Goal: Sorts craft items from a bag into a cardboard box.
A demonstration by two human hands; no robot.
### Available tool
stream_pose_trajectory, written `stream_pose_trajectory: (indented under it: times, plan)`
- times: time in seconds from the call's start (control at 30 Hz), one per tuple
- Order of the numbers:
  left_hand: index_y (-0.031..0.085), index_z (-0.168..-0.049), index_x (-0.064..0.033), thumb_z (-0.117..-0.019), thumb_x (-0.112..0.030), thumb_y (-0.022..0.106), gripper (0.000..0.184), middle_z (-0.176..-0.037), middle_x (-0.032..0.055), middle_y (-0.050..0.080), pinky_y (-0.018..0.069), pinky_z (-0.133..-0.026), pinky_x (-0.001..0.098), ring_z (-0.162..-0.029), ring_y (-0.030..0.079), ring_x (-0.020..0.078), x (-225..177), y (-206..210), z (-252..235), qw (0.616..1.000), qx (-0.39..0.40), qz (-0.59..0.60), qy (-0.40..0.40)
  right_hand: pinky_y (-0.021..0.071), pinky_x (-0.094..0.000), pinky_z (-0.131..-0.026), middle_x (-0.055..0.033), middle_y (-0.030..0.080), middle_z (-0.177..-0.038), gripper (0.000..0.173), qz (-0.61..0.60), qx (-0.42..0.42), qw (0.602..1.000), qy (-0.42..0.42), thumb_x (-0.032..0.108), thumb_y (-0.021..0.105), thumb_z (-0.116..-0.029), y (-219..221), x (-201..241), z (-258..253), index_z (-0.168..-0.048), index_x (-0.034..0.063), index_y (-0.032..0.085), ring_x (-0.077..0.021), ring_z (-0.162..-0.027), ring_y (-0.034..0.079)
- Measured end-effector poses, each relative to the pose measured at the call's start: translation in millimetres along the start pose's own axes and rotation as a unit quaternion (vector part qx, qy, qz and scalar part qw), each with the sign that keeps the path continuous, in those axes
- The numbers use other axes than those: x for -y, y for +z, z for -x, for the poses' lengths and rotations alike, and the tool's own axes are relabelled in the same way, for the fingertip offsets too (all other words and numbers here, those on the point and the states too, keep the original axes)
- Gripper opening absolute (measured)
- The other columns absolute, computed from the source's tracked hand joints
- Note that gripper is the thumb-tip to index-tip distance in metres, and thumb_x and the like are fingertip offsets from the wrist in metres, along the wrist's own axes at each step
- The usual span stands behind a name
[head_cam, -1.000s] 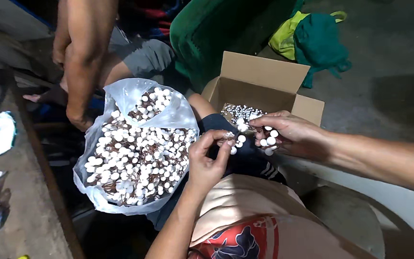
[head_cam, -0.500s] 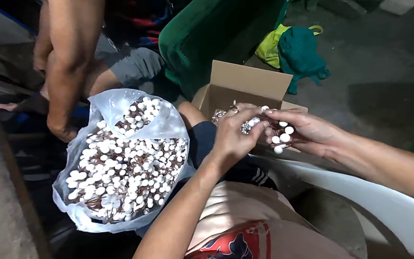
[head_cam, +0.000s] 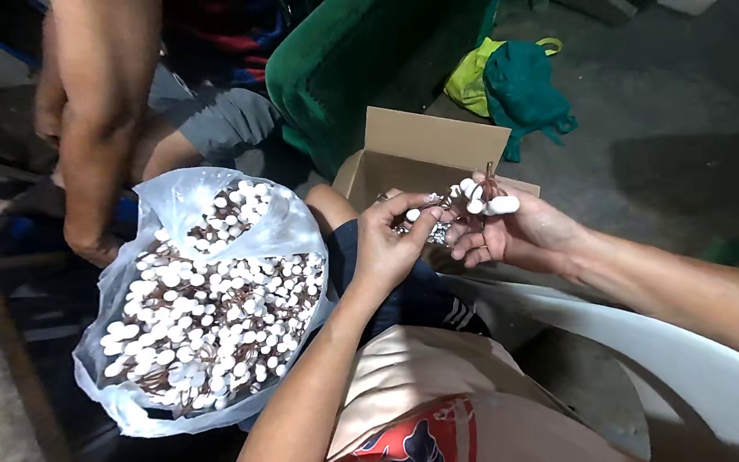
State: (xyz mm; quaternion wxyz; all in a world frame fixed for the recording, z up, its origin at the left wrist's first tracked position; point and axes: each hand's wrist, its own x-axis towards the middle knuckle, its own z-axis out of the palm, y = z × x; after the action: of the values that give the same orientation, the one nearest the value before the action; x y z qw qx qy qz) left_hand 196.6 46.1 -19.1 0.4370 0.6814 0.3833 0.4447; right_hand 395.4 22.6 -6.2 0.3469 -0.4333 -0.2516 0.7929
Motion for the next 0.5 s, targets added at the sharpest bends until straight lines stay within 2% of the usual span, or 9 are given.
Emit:
stream_pose_trajectory:
  times: [0.1,0.17,0.2,0.23,0.27,0.3,0.33,0.43,0.5]
  plan:
    - [0.073,-0.098,0.0046,-0.0892,0.002,0.069,0.01,-0.091,0.0051,0.068,0.055,-0.073,0.0146,-0.08,0.064,0.0003,1.0,-4.1,-1.0,0.999,0.001,-0.033,0.031,0.0601,-0.0279,-0.058,-0.0034,0.073,-0.086,0.067,-0.007,-0.036,0.999,-0.005,0.066,0.017,-0.1048,-2.2,5.2,-1.5,-0.11,0.0152,0.061,-0.0152,-0.068,0.072]
    - [0.074,-0.097,0.0048,-0.0893,0.0,0.069,0.01,-0.09,0.0052,0.067,0.0544,-0.072,0.0141,-0.078,0.063,-0.0002,0.7,-6.6,-1.2,0.998,-0.001,-0.053,0.041,0.0609,-0.0292,-0.06,-0.002,0.071,-0.09,0.07,-0.002,-0.032,0.999,-0.026,0.074,0.022,-0.1004,-6.2,8.1,-1.0,-0.109,0.0161,0.061,-0.0155,-0.073,0.072]
    - [0.074,-0.097,0.0049,-0.0893,0.0,0.069,0.01,-0.09,0.0051,0.067,0.054,-0.071,0.0138,-0.077,0.063,-0.0005,0.6,-7.1,-1.0,0.998,-0.001,-0.058,0.04,0.0612,-0.029,-0.061,-0.0014,0.071,-0.091,0.063,0.008,-0.023,0.999,-0.042,0.069,0.029,-0.1019,-7.5,7.9,-0.8,-0.109,0.0164,0.063,-0.0147,-0.074,0.072]
    - [0.073,-0.096,0.0049,-0.0893,0.0,0.069,0.01,-0.089,0.0048,0.066,0.0539,-0.07,0.0136,-0.076,0.062,-0.0008,0.3,-7.3,-0.6,0.998,-0.003,-0.058,0.035,0.0615,-0.0278,-0.061,-0.0012,0.071,-0.093,0.048,0.021,-0.013,0.998,-0.057,0.056,0.038,-0.1055,-8.2,7.0,-0.9,-0.108,0.016,0.064,-0.0134,-0.074,0.072]
    - [0.073,-0.096,0.0049,-0.0892,0.0,0.069,0.01,-0.088,0.0048,0.067,0.0541,-0.069,0.0136,-0.074,0.062,-0.001,-0.1,-7.2,0.0,0.998,-0.003,-0.056,0.03,0.0616,-0.0264,-0.06,-0.0028,0.072,-0.092,0.028,0.032,-0.023,0.997,-0.068,0.034,0.046,-0.107,-6.5,6.2,-1.0,-0.107,0.0127,0.065,-0.0125,-0.072,0.072]
    - [0.073,-0.097,0.0049,-0.0892,0.0,0.07,0.009,-0.088,0.0051,0.067,0.0541,-0.068,0.0133,-0.073,0.062,-0.0012,-0.6,-7.2,0.7,0.998,0.0,-0.055,0.024,0.0611,-0.0253,-0.058,-0.0049,0.072,-0.091,0.014,0.036,-0.048,0.995,-0.074,0.012,0.052,-0.1044,-3.3,6.2,-0.7,-0.105,0.0081,0.065,-0.0119,-0.068,0.071]
    - [0.073,-0.097,0.0049,-0.0889,0.001,0.07,0.01,-0.088,0.0051,0.067,0.0537,-0.068,0.013,-0.073,0.062,-0.0014,-0.7,-7.4,1.2,0.998,0.006,-0.055,0.019,0.0607,-0.0241,-0.057,-0.0052,0.071,-0.089,0.012,0.043,-0.076,0.994,-0.072,0.0,0.054,-0.1007,-1.0,6.7,-0.9,-0.104,0.0056,0.064,-0.0109,-0.066,0.07]
    - [0.074,-0.099,0.0038,-0.0875,0.0,0.071,0.012,-0.088,0.0048,0.068,0.0534,-0.067,0.0134,-0.072,0.061,-0.0013,-0.6,-12.1,1.5,0.997,0.037,-0.066,0.011,0.06,-0.0223,-0.059,-0.0035,0.071,-0.086,0.016,0.058,-0.115,0.989,-0.077,-0.007,0.056,-0.0971,-3.6,9.3,-2.8,-0.099,0.0044,0.066,-0.0091,-0.064,0.068]
    - [0.074,-0.1,0.0035,-0.0875,0.0,0.071,0.013,-0.088,0.0049,0.07,0.0534,-0.068,0.0139,-0.072,0.062,-0.0014,-0.3,-16.8,1.6,0.995,0.059,-0.074,0.008,0.0595,-0.0209,-0.059,-0.0014,0.071,-0.076,0.02,0.072,-0.123,0.985,-0.099,-0.009,0.054,-0.0961,-3.5,13.0,-1.4,-0.091,0.0052,0.067,-0.008,-0.06,0.068]
